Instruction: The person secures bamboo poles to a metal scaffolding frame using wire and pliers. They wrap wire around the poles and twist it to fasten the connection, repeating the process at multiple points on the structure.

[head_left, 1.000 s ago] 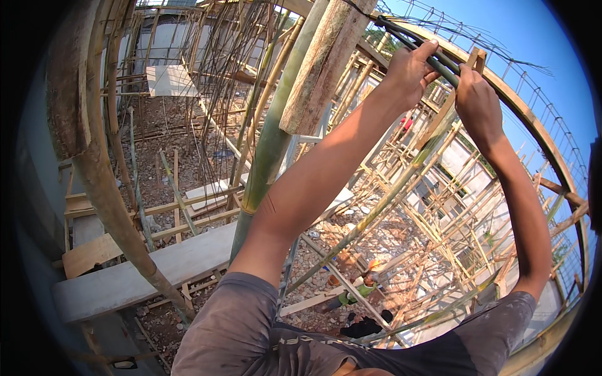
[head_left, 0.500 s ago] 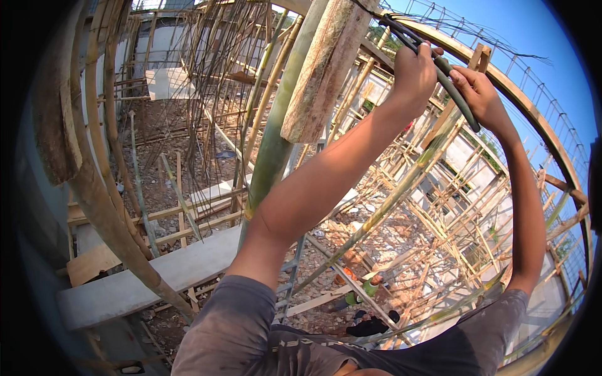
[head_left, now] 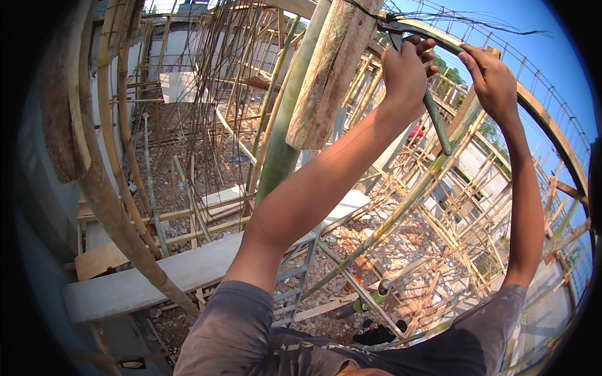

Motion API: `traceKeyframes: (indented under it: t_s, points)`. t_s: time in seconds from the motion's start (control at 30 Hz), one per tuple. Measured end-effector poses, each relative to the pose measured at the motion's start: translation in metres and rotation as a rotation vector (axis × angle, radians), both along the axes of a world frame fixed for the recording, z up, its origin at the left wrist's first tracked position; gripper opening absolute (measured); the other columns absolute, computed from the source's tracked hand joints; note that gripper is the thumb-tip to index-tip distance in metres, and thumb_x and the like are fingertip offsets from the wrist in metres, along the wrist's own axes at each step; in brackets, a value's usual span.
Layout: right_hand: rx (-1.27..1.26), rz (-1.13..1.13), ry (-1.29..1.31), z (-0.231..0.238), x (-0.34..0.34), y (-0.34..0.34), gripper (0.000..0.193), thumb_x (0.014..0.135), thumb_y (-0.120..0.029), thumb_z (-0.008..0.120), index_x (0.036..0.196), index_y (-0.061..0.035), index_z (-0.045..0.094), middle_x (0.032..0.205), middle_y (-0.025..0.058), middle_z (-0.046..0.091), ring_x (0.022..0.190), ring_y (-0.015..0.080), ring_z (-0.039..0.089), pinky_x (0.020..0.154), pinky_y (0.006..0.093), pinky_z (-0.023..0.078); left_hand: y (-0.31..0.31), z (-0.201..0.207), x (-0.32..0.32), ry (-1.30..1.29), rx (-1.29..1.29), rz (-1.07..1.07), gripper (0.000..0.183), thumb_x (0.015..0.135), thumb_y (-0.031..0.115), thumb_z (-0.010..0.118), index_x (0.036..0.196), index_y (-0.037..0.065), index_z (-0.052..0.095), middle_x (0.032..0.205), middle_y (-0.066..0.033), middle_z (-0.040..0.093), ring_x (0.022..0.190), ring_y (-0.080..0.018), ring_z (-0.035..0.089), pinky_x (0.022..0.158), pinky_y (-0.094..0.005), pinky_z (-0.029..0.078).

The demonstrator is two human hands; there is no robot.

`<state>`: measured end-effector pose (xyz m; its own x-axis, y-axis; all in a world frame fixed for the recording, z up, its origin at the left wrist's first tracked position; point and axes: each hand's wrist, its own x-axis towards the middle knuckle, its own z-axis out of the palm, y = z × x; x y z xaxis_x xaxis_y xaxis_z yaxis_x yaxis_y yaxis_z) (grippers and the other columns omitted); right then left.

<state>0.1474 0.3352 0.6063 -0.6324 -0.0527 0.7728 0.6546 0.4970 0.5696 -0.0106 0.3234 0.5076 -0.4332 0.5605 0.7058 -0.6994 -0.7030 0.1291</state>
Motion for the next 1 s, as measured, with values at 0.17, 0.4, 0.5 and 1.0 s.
traceKeyframes:
  t_s: [0.17, 0.4, 0.5, 1.0]
  points:
    - [0.214, -0.080, 0.004, -0.012, -0.008, -0.035, 0.037, 0.104, -0.043, 0.051, 0.111, -0.0148, 0.075, 0.093, 0.0041, 0.072, 0.079, 0.0284, 0.070, 0.066, 0.0379, 0.053, 0.002, 0.011, 0.013, -0.196, 0.100, -0.184, 0.028, 0.106, 0.023, 0.039, 0.119, 0.003, 0.053, 0.110, -0.0075, 0.062, 0.100, -0.0167, 0.061, 0.084, -0.0369, 0.054]
    - [0.319, -0.023, 0.099, -0.038, -0.005, -0.026, 0.031, 0.102, -0.039, 0.057, 0.104, -0.0137, 0.076, 0.088, 0.0017, 0.071, 0.074, 0.0264, 0.068, 0.062, 0.0367, 0.052, 0.001, 0.007, 0.015, -0.198, 0.177, -0.207, 0.024, 0.103, 0.021, 0.037, 0.118, 0.008, 0.052, 0.119, -0.0085, 0.065, 0.104, -0.0178, 0.062, 0.081, -0.0383, 0.055]
    - [0.425, -0.014, 0.074, -0.034, -0.008, -0.030, 0.032, 0.102, -0.039, 0.057, 0.105, -0.0140, 0.076, 0.087, 0.0017, 0.071, 0.073, 0.0264, 0.068, 0.061, 0.0371, 0.052, 0.005, 0.007, 0.014, -0.205, 0.248, -0.229, 0.024, 0.104, 0.020, 0.036, 0.117, 0.008, 0.052, 0.118, -0.0094, 0.064, 0.106, -0.0193, 0.062, 0.082, -0.0396, 0.056]
    - [-1.237, 0.819, 0.161, 0.017, -0.029, 0.030, 0.061, 0.102, -0.056, 0.053, 0.138, -0.0067, 0.057, 0.132, 0.0100, 0.064, 0.116, 0.0216, 0.064, 0.099, 0.0349, 0.049, 0.013, -0.008, 0.002, -0.041, 0.121, -0.094, 0.030, 0.110, 0.024, 0.034, 0.109, -0.002, 0.050, 0.102, -0.0127, 0.054, 0.093, -0.0236, 0.063, 0.076, -0.0457, 0.062]
